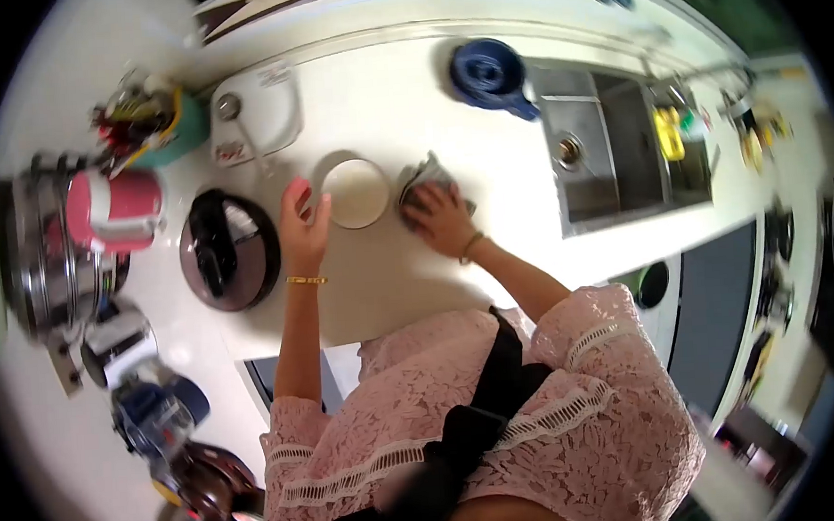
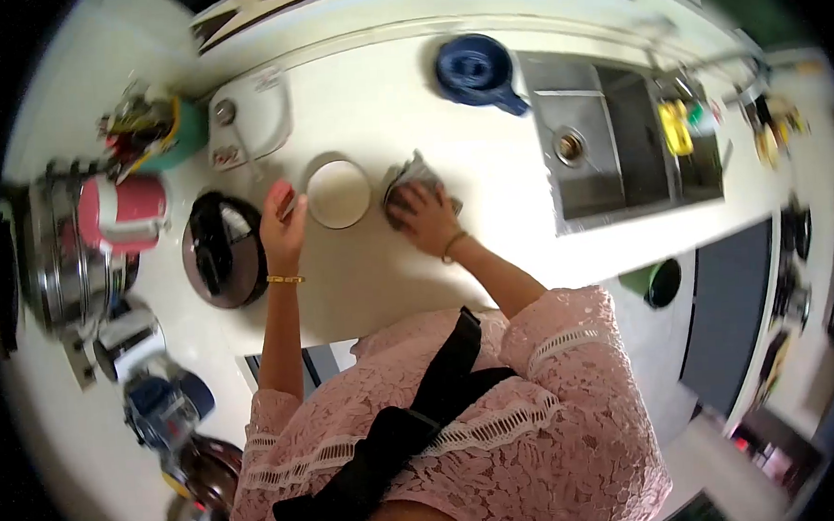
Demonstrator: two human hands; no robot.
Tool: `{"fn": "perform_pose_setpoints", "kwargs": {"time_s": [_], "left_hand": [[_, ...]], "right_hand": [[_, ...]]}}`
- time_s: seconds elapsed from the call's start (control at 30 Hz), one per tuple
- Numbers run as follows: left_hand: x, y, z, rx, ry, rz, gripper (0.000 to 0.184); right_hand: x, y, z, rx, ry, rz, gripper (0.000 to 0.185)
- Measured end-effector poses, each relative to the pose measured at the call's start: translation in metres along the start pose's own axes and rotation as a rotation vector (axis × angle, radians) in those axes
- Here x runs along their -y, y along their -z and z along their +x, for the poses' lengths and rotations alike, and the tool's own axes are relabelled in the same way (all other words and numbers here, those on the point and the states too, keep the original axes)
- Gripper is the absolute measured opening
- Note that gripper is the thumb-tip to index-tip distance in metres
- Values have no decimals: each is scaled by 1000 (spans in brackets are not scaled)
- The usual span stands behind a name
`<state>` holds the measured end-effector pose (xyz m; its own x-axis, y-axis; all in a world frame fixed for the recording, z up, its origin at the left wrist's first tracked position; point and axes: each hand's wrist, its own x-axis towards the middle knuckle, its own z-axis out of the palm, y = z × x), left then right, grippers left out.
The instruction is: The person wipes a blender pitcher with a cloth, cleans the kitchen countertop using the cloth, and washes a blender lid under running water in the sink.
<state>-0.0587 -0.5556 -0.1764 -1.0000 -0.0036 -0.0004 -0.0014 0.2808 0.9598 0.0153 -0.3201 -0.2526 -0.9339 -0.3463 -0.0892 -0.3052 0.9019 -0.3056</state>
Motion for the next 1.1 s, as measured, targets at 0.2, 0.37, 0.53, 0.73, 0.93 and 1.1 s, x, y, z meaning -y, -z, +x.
{"fn": "perform_pose_setpoints", "kwargs": {"time_s": [0.2, 0.37, 0.53, 0.73, 0.93, 1.1], "left_hand": [[-14, -36, -13, 197, 43, -100, 40], [-17, -57, -34, 291, 109, -124, 36], [-17, -76, -57, 297, 165, -116, 33], [-8, -109, -91, 247, 46, -63, 29], [-67, -197, -129, 176, 427, -131, 29], [-93, -255, -150, 231, 450, -143, 33]], "right_hand": [[25, 2, -101, 24, -129, 127, 38], [-14, 9, -101, -91, -324, 84, 38], [-126, 18, -100, -529, -459, -118, 35], [-160, 86, -108, -687, -527, 102, 19], [-100, 20, -178, -324, -6, 181, 40], [-217, 58, -258, -234, -282, -31, 39]]}}
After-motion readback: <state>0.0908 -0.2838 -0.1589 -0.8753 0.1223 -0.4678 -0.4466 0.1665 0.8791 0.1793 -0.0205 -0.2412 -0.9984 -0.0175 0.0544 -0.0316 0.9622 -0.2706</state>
